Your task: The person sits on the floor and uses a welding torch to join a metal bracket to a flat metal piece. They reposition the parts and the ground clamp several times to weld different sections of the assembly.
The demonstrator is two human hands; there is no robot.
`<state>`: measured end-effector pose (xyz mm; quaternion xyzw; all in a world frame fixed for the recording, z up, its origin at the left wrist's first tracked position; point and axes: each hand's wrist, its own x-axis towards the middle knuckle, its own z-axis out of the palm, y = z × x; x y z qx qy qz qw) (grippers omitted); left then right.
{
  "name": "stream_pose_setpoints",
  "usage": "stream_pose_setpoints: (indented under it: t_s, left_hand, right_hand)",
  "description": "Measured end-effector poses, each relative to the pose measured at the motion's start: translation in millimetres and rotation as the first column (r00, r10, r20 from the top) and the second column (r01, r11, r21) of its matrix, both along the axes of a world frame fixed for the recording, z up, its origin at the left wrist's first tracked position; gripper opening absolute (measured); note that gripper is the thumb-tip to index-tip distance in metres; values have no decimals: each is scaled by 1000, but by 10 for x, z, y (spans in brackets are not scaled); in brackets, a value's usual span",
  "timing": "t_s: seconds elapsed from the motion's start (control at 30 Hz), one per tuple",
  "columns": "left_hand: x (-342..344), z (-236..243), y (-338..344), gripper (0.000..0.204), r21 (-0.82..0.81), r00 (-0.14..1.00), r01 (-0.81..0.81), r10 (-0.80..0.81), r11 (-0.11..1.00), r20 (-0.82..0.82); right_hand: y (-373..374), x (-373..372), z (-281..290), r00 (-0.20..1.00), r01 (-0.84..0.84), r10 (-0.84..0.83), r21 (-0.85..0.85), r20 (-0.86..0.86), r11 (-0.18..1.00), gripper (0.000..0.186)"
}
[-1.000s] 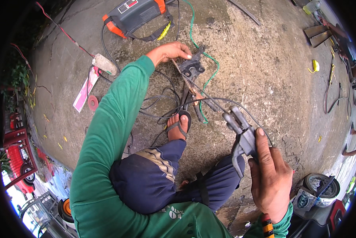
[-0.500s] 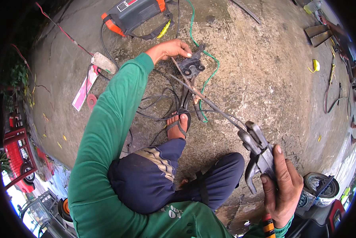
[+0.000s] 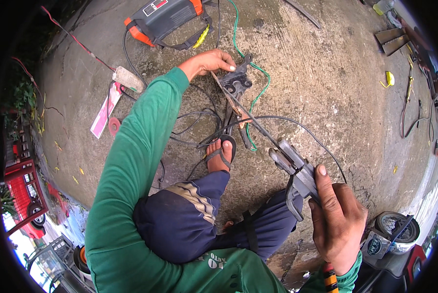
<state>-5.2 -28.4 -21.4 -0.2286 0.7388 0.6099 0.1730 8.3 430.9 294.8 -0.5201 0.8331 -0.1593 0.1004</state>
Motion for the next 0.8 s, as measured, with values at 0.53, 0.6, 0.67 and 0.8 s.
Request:
stream_pose_setpoints:
  t_s: [0.53,0.6,0.67,0.8]
  left_hand:
    - [47,65,83,19,51,994,-13,18,999,-107]
    - [165,23,-15,22,110,968,76,-47,991,-245]
    - [136,-20,-44,24,30,984,36,-30,999,-176]
    - [37,4,61,27,-36,992,7,-12,999,-128]
  right_hand:
    - [-51,-20,-7,999,-22,24,58,-44,998,76]
    - [-40,-17,-11,999,-32,33,42,-32,999,76]
    - [-39,4,-13,999,-27,27,16,-18,1000,76]
    - [-16,5,-7,1000,-5,6,42,-18,999,76]
